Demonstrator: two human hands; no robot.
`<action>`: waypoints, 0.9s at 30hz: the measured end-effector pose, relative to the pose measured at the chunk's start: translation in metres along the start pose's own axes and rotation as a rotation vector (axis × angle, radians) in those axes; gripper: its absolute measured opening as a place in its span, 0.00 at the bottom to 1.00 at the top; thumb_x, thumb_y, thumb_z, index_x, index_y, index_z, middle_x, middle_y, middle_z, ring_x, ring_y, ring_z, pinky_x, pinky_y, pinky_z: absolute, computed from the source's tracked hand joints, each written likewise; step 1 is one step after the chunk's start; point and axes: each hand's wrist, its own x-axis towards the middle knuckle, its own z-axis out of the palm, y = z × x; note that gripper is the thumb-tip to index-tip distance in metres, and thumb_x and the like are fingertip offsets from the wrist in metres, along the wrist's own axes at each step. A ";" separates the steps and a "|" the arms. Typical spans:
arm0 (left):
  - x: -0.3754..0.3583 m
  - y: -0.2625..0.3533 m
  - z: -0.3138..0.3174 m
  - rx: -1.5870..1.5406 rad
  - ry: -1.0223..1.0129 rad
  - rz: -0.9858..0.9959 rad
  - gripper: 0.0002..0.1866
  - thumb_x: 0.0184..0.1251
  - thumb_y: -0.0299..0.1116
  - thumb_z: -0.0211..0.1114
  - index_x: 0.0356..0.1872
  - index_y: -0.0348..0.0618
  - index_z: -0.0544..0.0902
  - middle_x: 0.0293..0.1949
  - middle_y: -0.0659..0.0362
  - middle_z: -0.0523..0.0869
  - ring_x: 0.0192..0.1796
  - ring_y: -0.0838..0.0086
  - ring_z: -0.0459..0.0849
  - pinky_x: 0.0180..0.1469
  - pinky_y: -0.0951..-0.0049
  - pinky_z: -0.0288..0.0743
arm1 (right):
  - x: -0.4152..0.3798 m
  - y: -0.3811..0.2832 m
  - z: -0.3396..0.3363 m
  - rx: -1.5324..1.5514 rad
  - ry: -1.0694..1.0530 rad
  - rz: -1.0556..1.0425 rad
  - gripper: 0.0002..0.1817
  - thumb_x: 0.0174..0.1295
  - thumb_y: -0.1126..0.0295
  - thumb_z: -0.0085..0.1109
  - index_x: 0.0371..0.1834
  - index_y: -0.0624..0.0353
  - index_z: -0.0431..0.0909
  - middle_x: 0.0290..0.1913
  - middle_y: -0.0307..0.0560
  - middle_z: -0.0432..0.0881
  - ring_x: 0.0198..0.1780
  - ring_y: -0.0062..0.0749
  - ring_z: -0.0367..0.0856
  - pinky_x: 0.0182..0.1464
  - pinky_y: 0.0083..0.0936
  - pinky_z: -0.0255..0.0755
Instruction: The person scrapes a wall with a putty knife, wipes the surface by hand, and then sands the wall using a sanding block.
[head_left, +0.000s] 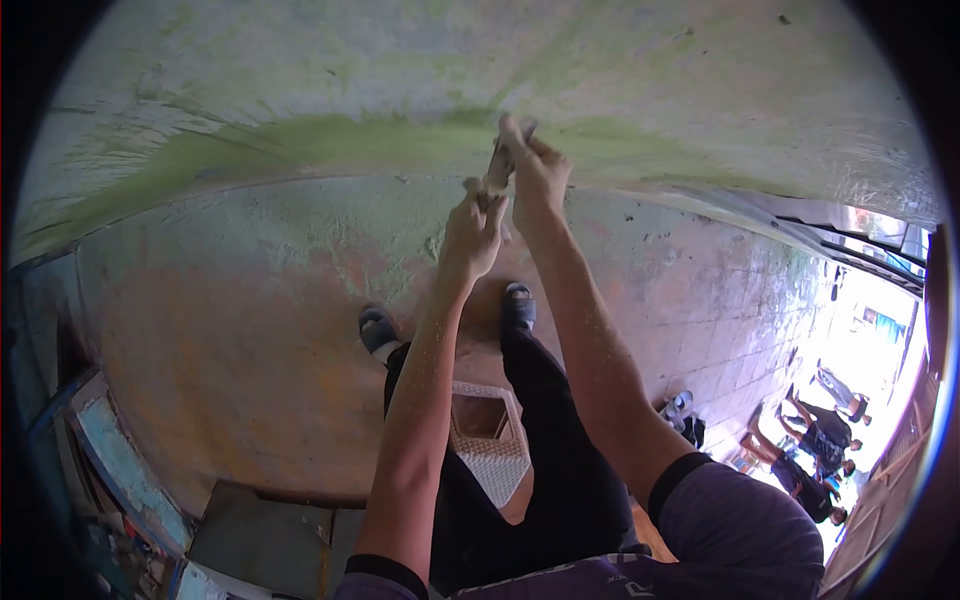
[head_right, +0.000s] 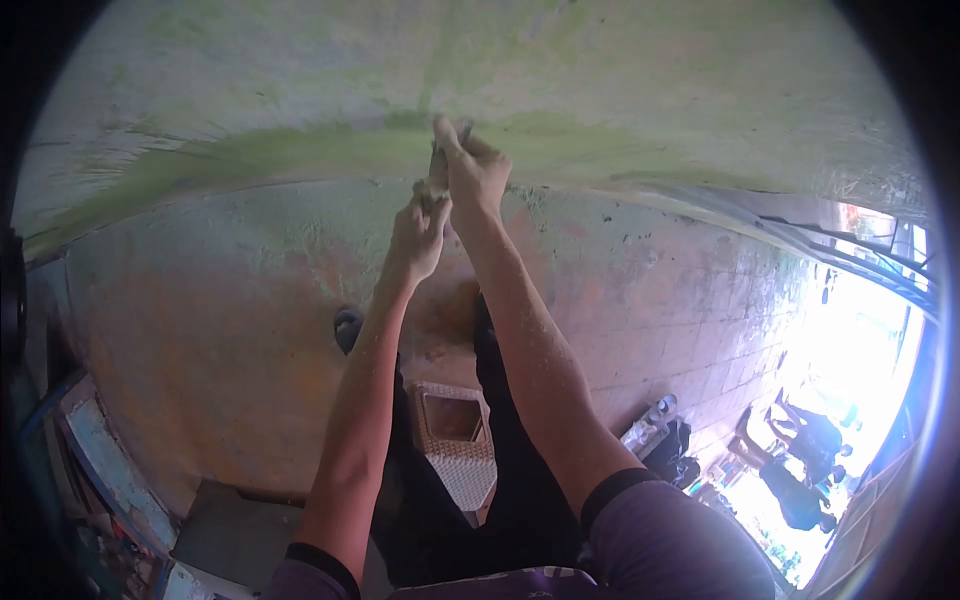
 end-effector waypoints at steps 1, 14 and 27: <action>0.003 -0.001 0.000 0.026 -0.002 -0.003 0.20 0.78 0.44 0.54 0.52 0.34 0.74 0.31 0.46 0.86 0.34 0.52 0.88 0.39 0.57 0.77 | 0.003 0.004 0.001 -0.055 0.014 0.058 0.17 0.60 0.58 0.75 0.28 0.62 0.86 0.24 0.35 0.80 0.26 0.16 0.71 0.30 0.21 0.65; -0.002 0.024 -0.010 -0.167 0.009 -0.017 0.16 0.76 0.39 0.57 0.45 0.32 0.74 0.32 0.38 0.84 0.37 0.38 0.84 0.39 0.48 0.75 | -0.011 -0.026 0.007 -0.110 -0.060 -0.068 0.20 0.56 0.55 0.77 0.28 0.66 0.87 0.22 0.36 0.81 0.25 0.16 0.75 0.28 0.22 0.70; -0.160 0.094 -0.027 0.247 -0.450 -0.196 0.24 0.75 0.50 0.59 0.44 0.33 0.73 0.24 0.47 0.85 0.33 0.49 0.87 0.37 0.54 0.76 | -0.141 0.035 -0.147 -0.109 0.215 0.245 0.18 0.66 0.57 0.68 0.32 0.64 0.84 0.28 0.35 0.79 0.32 0.18 0.74 0.35 0.24 0.69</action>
